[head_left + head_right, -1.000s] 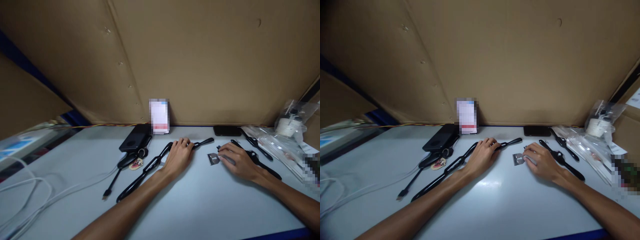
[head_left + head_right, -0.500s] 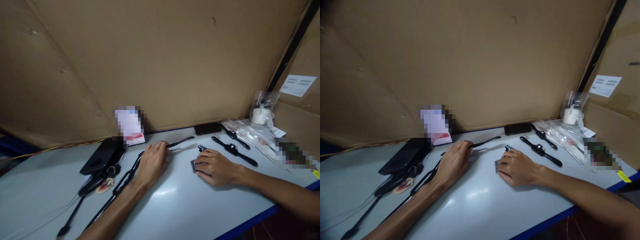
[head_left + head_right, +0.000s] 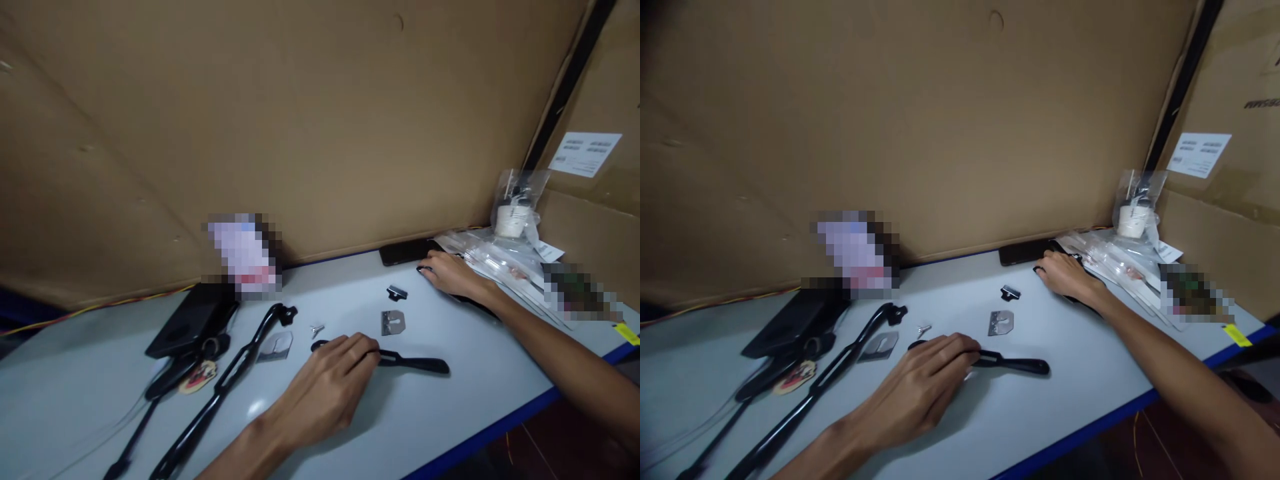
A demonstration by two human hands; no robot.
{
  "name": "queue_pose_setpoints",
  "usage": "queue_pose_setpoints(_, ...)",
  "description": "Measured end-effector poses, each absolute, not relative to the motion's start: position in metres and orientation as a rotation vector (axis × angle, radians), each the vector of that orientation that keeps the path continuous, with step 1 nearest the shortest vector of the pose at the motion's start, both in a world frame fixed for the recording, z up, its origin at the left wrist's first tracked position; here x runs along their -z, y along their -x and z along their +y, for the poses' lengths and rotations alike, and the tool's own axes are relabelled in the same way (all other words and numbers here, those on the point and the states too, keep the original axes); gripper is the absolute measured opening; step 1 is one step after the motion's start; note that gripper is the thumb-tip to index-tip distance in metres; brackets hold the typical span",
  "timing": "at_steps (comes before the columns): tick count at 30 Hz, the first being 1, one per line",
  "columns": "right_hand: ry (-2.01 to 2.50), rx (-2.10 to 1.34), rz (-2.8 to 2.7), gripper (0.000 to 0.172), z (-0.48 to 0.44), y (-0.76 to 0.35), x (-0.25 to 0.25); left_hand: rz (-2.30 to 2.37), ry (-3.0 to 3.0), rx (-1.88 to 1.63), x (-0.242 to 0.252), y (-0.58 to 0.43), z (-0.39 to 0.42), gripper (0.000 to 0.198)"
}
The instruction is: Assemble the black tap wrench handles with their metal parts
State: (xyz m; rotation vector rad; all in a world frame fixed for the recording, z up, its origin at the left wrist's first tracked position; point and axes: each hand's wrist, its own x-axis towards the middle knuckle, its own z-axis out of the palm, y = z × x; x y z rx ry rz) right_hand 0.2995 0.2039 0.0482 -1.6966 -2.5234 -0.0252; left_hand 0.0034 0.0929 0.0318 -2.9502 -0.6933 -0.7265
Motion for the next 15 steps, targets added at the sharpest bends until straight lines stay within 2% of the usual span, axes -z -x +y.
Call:
queue_pose_setpoints(6,1.805,0.057,-2.469,0.032,0.211,-0.307,-0.05,-0.817,2.964,0.571,-0.031,0.001,0.101,0.027)
queue_pose_setpoints(9,1.902,0.07,-2.421,0.028,0.215,-0.31,-0.05,-0.896,2.978,0.628,-0.028,0.007,0.108,0.023)
queue_pose_setpoints(12,1.926,0.128,-2.38,0.03,0.216,-0.31,-0.05,-1.034,3.003,0.69,-0.027,0.011,0.113,0.031)
queue_pose_setpoints(15,1.912,0.174,-2.4,0.032,0.215,-0.307,-0.048,-1.087,3.051,0.635,-0.028,0.012,0.114,0.03)
